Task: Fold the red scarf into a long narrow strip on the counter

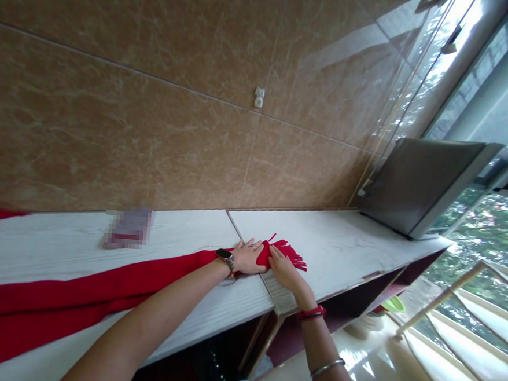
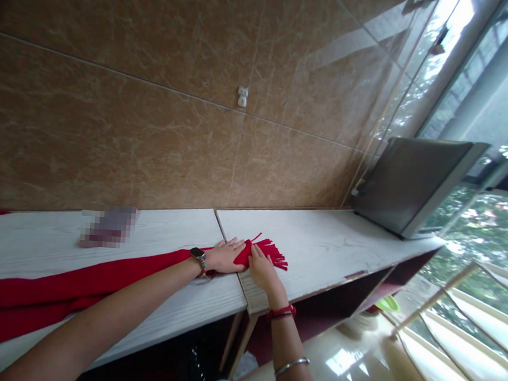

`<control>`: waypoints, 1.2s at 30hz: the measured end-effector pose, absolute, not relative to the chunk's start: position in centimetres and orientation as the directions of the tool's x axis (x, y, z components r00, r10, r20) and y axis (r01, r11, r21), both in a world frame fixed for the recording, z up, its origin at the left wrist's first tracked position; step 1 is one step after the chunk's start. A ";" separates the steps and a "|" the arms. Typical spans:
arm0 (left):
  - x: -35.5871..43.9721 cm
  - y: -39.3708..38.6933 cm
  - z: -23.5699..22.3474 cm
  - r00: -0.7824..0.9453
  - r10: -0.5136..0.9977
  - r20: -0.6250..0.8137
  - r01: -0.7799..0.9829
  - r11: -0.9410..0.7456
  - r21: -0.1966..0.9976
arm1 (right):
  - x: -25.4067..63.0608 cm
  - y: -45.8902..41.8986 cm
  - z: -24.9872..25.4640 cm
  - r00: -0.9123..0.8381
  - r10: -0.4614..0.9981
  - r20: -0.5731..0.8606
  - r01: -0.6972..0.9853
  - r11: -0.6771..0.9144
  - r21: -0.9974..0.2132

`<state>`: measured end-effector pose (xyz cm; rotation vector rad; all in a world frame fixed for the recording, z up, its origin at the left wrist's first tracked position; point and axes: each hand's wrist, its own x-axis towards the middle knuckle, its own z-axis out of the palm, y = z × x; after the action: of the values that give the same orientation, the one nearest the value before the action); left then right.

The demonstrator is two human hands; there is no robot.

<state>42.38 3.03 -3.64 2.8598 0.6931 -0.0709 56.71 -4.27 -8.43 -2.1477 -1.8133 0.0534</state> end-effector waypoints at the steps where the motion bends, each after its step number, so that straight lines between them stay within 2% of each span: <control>1: 42.1 2.8 -3.6 0.887 0.453 -0.093 0.462 -0.868 0.182 | 56.8 -4.3 -8.4 0.175 0.967 0.184 0.953 -0.119 -0.280; 6: 40.8 1.9 -3.5 0.882 0.462 -0.096 0.471 -0.864 0.175 | 56.1 -4.7 -8.4 0.145 0.967 0.211 0.954 -0.080 -0.290; 14: 38.8 1.2 -3.8 0.891 0.442 -0.100 0.453 -0.871 0.188 | 54.4 -5.9 -7.6 0.111 0.984 0.136 0.969 -0.077 -0.234; 18: 36.9 0.8 -3.7 0.892 0.443 -0.095 0.453 -0.870 0.196 | 53.9 -6.4 -7.2 0.061 0.989 0.136 0.987 -0.039 -0.154; 21: 34.6 0.5 -2.7 0.864 0.496 -0.091 0.504 -0.847 0.168 | 53.7 -6.7 -7.0 0.095 0.986 0.138 0.993 -0.084 -0.084; 24: 31.1 0.4 -1.8 0.815 0.578 -0.043 0.580 -0.809 0.094 | 53.1 -6.5 -6.7 0.162 0.955 0.247 0.987 -0.156 -0.042; 27: 27.1 0.5 -2.0 0.774 0.633 -0.017 0.632 -0.771 0.076 | 51.9 -5.6 -6.5 0.108 0.932 0.346 0.994 -0.106 -0.024; 30: 23.8 1.0 -3.2 0.734 0.678 -0.038 0.678 -0.729 0.089 | 50.7 -4.6 -6.6 0.065 0.947 0.313 0.998 -0.058 -0.033; 36: 20.0 1.6 -3.8 0.648 0.755 -0.099 0.762 -0.643 0.080 | 50.9 -4.0 -7.4 0.023 0.970 0.240 0.999 -0.033 0.039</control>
<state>20.01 1.57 -3.79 2.7467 1.2693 -0.0847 50.92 -3.99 -7.42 -2.1410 -2.0814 -0.3024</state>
